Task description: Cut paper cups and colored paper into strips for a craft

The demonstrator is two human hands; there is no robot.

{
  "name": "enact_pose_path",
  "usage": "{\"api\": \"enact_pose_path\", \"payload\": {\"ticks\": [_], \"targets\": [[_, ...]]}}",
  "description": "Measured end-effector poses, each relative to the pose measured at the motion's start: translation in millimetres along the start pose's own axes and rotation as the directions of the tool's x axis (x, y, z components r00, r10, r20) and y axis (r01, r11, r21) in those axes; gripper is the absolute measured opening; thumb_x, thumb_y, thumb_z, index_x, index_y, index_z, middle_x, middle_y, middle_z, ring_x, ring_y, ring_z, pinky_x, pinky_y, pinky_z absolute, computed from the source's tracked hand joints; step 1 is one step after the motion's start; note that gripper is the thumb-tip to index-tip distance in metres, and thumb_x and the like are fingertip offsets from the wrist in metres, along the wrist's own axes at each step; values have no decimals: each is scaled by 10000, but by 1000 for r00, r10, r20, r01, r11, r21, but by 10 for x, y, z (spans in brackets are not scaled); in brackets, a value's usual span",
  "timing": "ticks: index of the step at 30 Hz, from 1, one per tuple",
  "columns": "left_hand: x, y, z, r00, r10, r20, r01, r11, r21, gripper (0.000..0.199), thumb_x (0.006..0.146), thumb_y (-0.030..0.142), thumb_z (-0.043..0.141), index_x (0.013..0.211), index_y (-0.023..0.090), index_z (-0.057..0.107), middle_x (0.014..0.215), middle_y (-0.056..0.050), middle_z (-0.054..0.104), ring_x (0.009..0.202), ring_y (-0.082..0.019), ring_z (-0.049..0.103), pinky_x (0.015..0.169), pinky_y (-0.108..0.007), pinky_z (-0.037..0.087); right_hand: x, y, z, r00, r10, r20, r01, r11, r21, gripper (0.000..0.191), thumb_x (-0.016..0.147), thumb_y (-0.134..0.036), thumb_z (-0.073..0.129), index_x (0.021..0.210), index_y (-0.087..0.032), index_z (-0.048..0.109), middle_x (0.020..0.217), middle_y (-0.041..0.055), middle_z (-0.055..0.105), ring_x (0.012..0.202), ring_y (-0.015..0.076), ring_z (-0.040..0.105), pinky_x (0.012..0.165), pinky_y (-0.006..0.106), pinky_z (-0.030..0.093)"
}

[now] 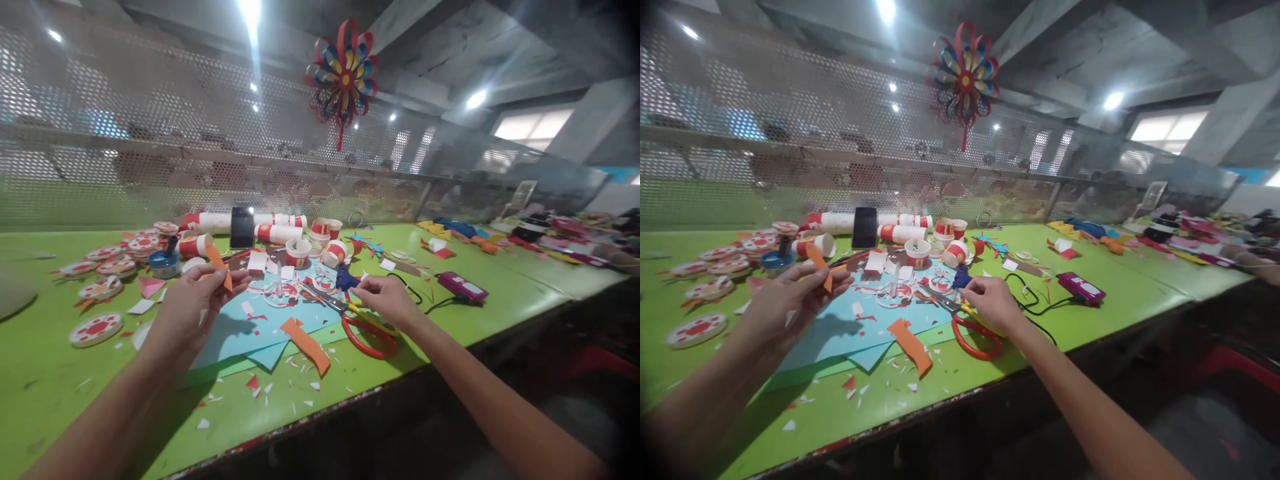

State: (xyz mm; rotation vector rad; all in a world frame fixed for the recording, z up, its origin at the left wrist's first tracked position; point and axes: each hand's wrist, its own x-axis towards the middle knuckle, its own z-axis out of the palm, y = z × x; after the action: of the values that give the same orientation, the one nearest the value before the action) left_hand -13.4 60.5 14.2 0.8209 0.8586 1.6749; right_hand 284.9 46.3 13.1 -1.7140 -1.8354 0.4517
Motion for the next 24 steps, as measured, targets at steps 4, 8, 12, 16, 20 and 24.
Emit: {"api": "enact_pose_path", "payload": {"ticks": [4,8,12,16,20,24], "targets": [[34,-15,-84,994,76,-73,-78,997,-22,66,712,139,633,772,131,608,649,-37,693,626,-135,665,618,-214,543,376,-130,85,995,-75,71,83,991,-110,204,901,-289,578,1050,-154,619,1064,45,646,866,181,642,737,356,541],[58,17,-120,967,134,-216,-136,991,5,78,699,175,642,761,144,604,612,11,633,557,-89,603,525,-158,472,761,-554,300,966,-223,133,238,965,-113,226,907,-296,568,1086,-163,608,1113,53,631,917,198,634,779,383,533],[54,-26,-122,954,123,-274,-125,992,10,69,717,209,629,727,180,567,544,42,567,484,-86,531,434,-160,380,819,-1155,611,922,-347,172,357,934,-26,207,908,-294,568,1061,-162,615,1091,55,642,915,191,636,793,390,528],[-6,-62,-92,949,116,-293,-116,993,18,89,741,243,619,710,193,551,668,31,625,619,-104,586,561,-193,443,227,-1636,951,856,-492,158,465,867,179,215,941,-236,479,1066,-160,636,1052,51,692,951,147,633,852,282,508],[-33,-61,-102,954,89,-285,-85,996,28,112,759,275,615,733,177,566,761,8,656,763,-126,605,703,-234,462,-556,-1579,1150,777,-617,124,573,775,266,678,849,-372,580,1384,-17,362,1309,232,524,1174,301,502,964,435,461],[-39,-112,-90,970,78,-231,-82,997,-10,97,782,273,566,738,200,521,686,48,628,717,-104,599,728,-233,441,-828,-1333,1020,597,-791,134,767,611,194,342,787,-217,605,1054,-17,678,1039,260,665,931,365,602,765,508,533]]}}
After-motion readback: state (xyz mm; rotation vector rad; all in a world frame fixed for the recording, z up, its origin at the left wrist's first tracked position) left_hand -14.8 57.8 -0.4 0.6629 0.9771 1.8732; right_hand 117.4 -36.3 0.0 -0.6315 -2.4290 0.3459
